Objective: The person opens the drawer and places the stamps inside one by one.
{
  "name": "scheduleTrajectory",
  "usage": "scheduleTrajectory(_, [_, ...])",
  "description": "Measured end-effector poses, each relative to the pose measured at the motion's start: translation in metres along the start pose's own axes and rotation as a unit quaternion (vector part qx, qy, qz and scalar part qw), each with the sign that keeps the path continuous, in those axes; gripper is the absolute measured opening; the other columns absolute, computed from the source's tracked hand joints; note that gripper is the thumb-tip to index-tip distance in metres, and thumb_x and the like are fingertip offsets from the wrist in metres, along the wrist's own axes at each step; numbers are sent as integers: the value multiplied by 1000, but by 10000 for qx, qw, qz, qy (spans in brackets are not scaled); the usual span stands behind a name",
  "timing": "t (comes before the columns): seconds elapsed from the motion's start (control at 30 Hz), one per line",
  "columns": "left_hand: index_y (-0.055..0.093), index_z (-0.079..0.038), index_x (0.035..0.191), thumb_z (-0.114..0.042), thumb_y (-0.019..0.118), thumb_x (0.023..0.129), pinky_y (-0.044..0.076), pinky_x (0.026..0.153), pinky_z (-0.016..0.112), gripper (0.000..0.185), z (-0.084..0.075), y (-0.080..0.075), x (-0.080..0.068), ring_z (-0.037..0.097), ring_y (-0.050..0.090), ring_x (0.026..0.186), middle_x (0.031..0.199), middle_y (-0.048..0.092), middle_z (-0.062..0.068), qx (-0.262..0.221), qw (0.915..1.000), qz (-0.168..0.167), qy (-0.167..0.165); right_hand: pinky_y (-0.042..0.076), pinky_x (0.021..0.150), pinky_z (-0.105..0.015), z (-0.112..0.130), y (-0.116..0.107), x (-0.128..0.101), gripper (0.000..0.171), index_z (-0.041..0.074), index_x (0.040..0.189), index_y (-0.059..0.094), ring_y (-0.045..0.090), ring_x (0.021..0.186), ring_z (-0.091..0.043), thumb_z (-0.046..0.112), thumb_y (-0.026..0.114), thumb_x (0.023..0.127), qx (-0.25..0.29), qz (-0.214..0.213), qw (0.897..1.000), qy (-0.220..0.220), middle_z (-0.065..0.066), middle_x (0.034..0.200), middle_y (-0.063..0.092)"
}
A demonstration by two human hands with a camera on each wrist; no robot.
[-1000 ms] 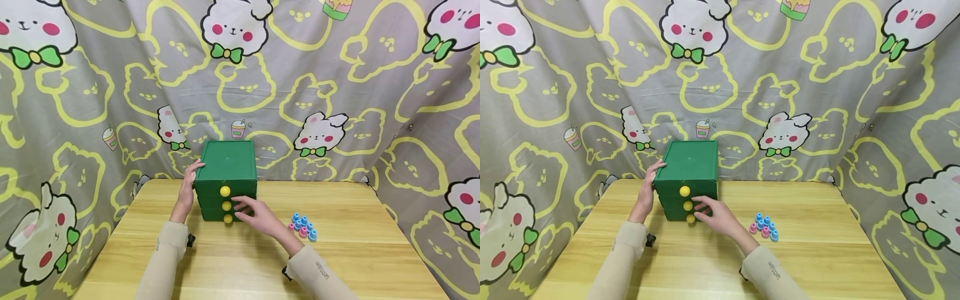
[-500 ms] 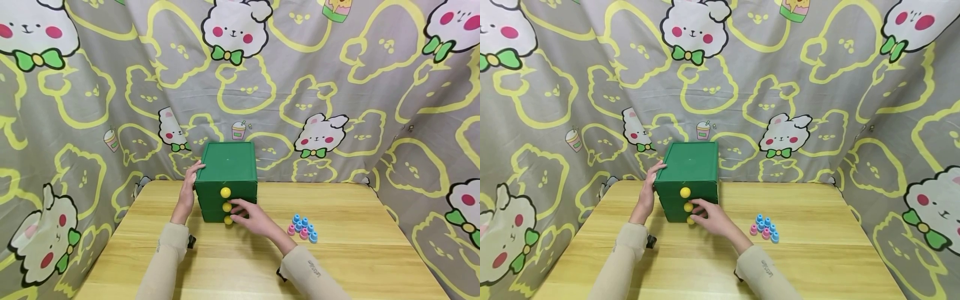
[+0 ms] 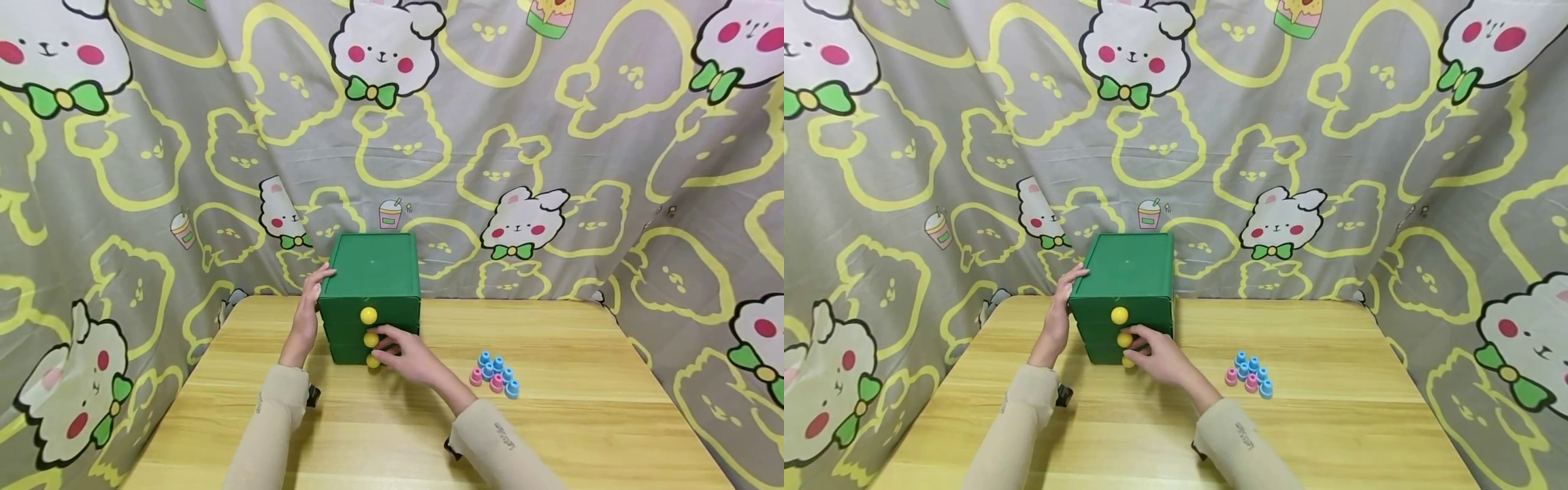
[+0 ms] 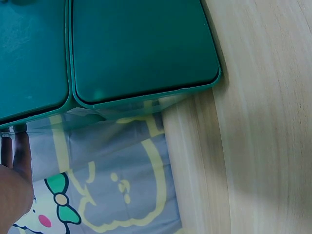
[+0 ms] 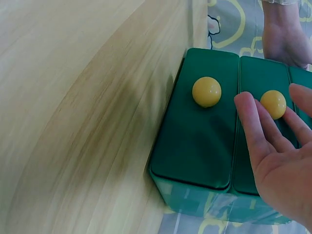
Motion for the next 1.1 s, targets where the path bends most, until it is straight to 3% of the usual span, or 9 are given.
scheduleTrajectory(0.13, [50,-7,148,-33,27,111,19,119,64,51,1,0,-1,27,16,158,169,30,2,-20,10000,14,-19,60,80,-52,2,2,3,33,12,136,65,73,98,-31,13,64,103,110,-293,9995,-27,-13,118,72])
scheduleTrajectory(0.37, [50,-7,148,-29,24,112,20,119,62,50,0,0,-2,25,17,158,169,30,0,-66,10000,25,-33,57,70,-23,3,4,7,24,14,124,73,73,88,-16,14,69,100,-315,-885,9955,-135,-6,106,77])
scheduleTrajectory(0.6, [47,-4,150,-22,21,112,20,119,62,50,-6,2,-2,28,15,159,170,26,5,-71,9999,42,-152,56,65,-23,3,5,9,19,15,115,77,73,79,-10,17,74,96,-447,-1385,9892,-202,-1,94,78])
scheduleTrajectory(0.8, [47,-1,149,-21,23,111,21,118,62,49,-19,4,-4,31,17,158,170,26,9,-48,9997,67,-232,56,64,-23,2,5,10,18,17,114,78,73,77,-9,18,75,95,-322,-1420,9893,-108,-2,91,79])
scheduleTrajectory(1.1, [49,-7,150,-25,21,112,19,119,63,50,0,0,-1,26,16,158,170,28,2,-57,9999,42,-87,56,64,-23,-1,5,11,18,15,113,78,73,77,-11,18,76,95,-225,-1348,9905,-113,-1,90,78])
Point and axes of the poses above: each hand's wrist, its own x-axis towards the middle knuckle, its own y-axis out of the palm, z = x × y, the point moved 5 cm from there along x, towards the middle knuckle
